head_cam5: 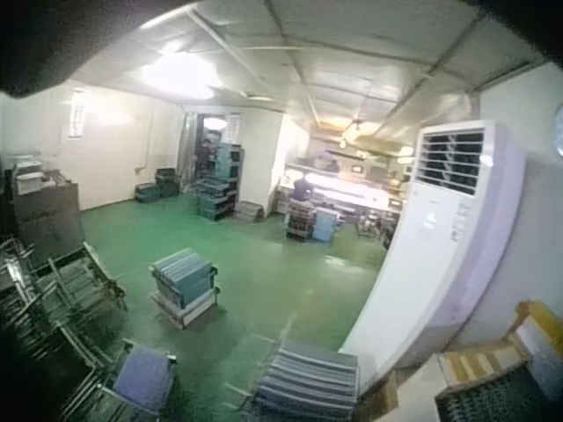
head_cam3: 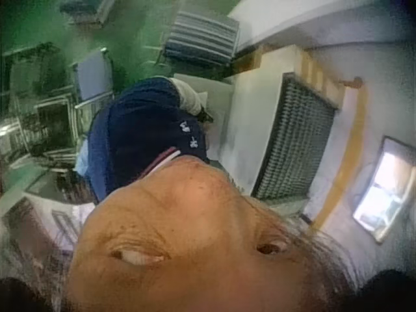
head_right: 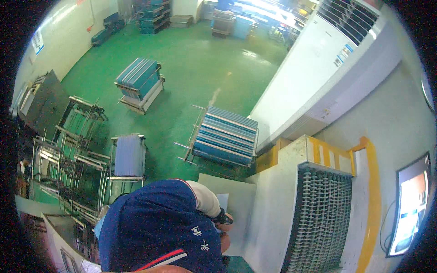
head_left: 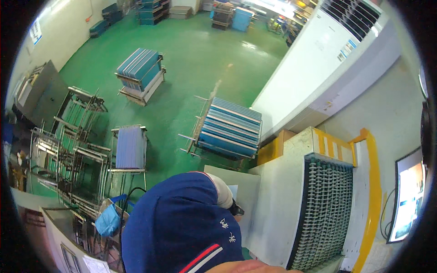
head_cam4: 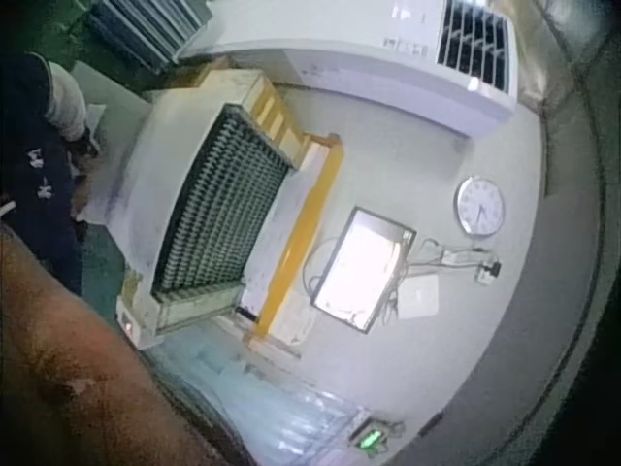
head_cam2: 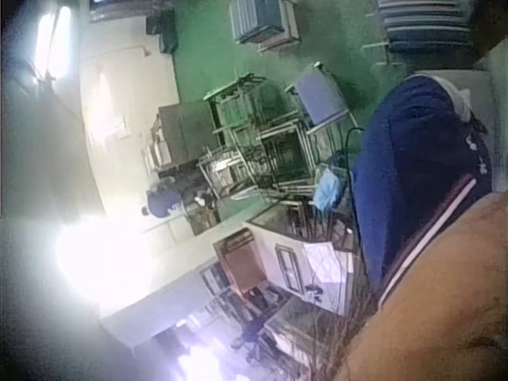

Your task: Loading glass panels into a machine and unloading them after processing.

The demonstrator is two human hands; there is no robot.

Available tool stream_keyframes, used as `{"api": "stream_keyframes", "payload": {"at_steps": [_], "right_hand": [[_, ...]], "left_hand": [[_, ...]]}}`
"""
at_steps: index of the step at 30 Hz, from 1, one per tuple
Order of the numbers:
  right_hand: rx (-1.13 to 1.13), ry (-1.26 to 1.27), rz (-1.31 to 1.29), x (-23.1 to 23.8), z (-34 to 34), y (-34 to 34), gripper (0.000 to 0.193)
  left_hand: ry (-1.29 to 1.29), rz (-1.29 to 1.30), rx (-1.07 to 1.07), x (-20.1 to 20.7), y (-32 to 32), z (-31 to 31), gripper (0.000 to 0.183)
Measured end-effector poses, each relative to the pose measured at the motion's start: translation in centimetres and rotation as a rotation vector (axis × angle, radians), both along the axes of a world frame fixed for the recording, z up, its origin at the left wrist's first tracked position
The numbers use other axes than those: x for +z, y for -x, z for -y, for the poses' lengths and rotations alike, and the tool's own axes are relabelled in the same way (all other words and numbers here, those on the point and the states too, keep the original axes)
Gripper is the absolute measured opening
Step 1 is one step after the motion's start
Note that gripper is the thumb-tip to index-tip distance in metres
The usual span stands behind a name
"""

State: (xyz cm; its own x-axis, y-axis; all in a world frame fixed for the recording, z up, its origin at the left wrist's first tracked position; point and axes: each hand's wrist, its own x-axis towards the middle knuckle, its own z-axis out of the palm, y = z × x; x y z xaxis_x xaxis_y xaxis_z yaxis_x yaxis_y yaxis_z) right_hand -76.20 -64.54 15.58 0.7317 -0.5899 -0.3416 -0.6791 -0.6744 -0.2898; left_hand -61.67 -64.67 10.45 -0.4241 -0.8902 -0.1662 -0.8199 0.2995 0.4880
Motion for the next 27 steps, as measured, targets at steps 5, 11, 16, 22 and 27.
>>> {"api": "stream_keyframes", "payload": {"at_steps": [5,11,16,22,27], "right_hand": [[0.017,-0.006,-0.001,0.2,0.2,-0.6,0.022],[0.009,-0.01,0.003,0.2,0.1,-0.4,0.022],[-0.011,-0.005,0.012,0.2,-0.3,0.5,0.021],[-0.042,-0.019,0.032,0.3,-0.6,1.7,0.02],[-0.132,-0.032,0.048,1.0,-1.8,2.9,0.02]], "left_hand": [[-0.012,-0.004,0.042,0.4,-0.2,-0.2,0.009],[-0.033,0.009,0.061,0.6,0.1,-0.6,0.009],[-0.043,0.033,0.057,0.6,0.4,-1.4,0.01],[-0.067,0.081,0.022,0.8,1.1,-2.4,0.011],[-0.079,0.129,-0.068,1.6,1.6,-2.9,0.011]]}}
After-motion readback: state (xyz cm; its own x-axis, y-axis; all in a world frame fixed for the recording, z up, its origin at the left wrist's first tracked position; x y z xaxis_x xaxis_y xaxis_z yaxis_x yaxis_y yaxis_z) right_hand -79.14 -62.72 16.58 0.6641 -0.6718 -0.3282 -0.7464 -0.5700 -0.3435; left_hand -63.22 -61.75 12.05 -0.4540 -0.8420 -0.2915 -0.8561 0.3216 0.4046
